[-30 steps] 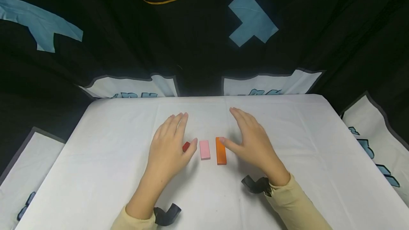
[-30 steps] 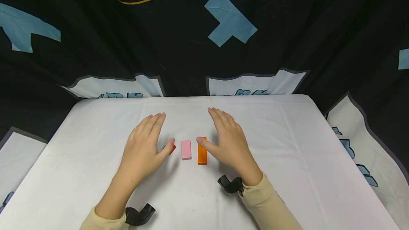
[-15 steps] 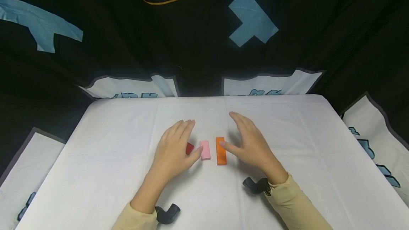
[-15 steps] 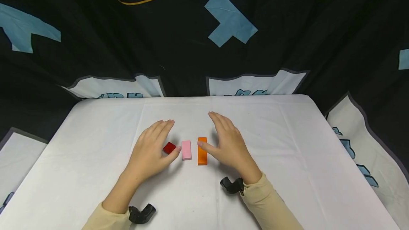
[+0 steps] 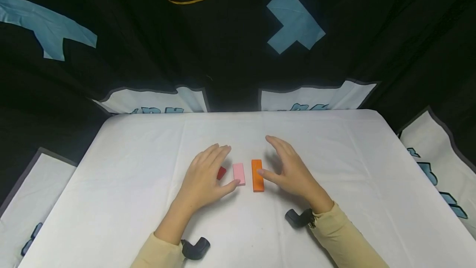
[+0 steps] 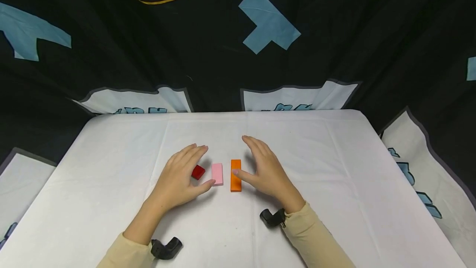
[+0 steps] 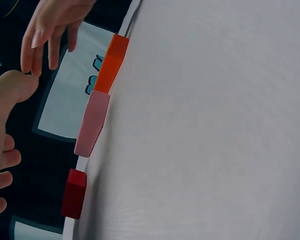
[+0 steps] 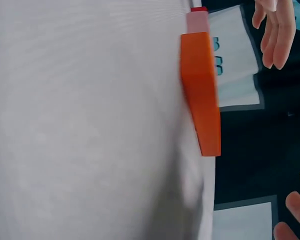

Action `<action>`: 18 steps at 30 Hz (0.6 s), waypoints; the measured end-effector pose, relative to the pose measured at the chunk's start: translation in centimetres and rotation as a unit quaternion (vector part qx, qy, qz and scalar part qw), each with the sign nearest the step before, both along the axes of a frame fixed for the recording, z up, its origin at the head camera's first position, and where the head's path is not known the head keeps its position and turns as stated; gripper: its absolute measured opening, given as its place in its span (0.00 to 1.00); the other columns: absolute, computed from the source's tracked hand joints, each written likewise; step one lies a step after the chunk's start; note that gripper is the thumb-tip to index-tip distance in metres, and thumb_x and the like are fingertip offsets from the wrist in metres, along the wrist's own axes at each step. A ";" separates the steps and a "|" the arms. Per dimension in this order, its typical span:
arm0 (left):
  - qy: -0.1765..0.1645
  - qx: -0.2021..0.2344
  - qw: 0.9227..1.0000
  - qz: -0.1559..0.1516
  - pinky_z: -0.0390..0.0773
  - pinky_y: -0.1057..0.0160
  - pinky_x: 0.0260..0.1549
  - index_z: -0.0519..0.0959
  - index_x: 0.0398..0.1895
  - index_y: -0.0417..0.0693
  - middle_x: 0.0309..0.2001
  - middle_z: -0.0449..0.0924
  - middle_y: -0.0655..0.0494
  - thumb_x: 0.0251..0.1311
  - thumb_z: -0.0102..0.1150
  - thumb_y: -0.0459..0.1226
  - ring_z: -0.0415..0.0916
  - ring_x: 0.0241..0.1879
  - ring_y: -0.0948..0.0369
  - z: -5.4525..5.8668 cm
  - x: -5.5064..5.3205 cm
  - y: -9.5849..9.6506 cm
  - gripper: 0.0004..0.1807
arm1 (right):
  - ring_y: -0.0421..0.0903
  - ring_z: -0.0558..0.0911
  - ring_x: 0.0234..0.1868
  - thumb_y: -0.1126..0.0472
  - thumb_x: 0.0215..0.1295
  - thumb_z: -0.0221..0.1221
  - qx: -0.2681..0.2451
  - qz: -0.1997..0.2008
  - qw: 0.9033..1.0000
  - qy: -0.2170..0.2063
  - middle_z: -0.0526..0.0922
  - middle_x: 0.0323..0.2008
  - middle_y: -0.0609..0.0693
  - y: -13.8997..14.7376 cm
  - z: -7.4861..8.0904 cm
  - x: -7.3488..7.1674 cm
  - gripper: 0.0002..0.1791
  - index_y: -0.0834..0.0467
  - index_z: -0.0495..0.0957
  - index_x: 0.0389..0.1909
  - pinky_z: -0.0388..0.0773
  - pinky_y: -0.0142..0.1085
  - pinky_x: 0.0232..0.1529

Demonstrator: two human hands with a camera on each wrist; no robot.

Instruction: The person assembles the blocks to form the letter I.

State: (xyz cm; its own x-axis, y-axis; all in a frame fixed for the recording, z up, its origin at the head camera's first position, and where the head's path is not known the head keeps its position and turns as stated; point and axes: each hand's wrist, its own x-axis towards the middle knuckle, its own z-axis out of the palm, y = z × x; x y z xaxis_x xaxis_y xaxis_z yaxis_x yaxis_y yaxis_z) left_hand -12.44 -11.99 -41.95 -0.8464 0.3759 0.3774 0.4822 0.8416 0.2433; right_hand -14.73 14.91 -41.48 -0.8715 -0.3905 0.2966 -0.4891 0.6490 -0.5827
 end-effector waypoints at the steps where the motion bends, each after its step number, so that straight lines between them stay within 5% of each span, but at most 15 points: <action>1: -0.001 -0.002 1.000 -0.001 0.65 0.44 0.68 0.67 0.71 0.52 0.69 0.71 0.54 0.51 0.61 0.63 0.63 0.71 0.52 -0.2 0.0 0.0 0.46 | 0.49 0.61 0.75 0.39 0.58 0.66 -0.001 0.001 1.000 -0.003 0.61 0.75 0.48 0.0 -0.2 0.0 0.49 0.49 0.56 0.76 0.61 0.53 0.72; 18: -0.017 -0.018 1.000 0.002 0.64 0.48 0.69 0.68 0.70 0.53 0.68 0.73 0.56 0.50 0.60 0.66 0.64 0.71 0.54 -2.6 -0.6 -0.2 0.46 | 0.51 0.61 0.75 0.38 0.48 0.73 -0.004 0.013 0.999 -0.047 0.61 0.75 0.49 0.5 -2.3 -0.4 0.56 0.47 0.56 0.76 0.60 0.54 0.73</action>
State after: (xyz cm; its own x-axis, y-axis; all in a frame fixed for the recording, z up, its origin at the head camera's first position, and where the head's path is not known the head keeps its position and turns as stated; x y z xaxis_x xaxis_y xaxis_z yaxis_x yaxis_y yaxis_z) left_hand -13.05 -12.21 -44.54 -0.8598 0.3858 0.3346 0.4715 0.8514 0.2298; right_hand -15.15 15.39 -43.75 -0.8857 -0.4107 0.2164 -0.4477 0.6320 -0.6326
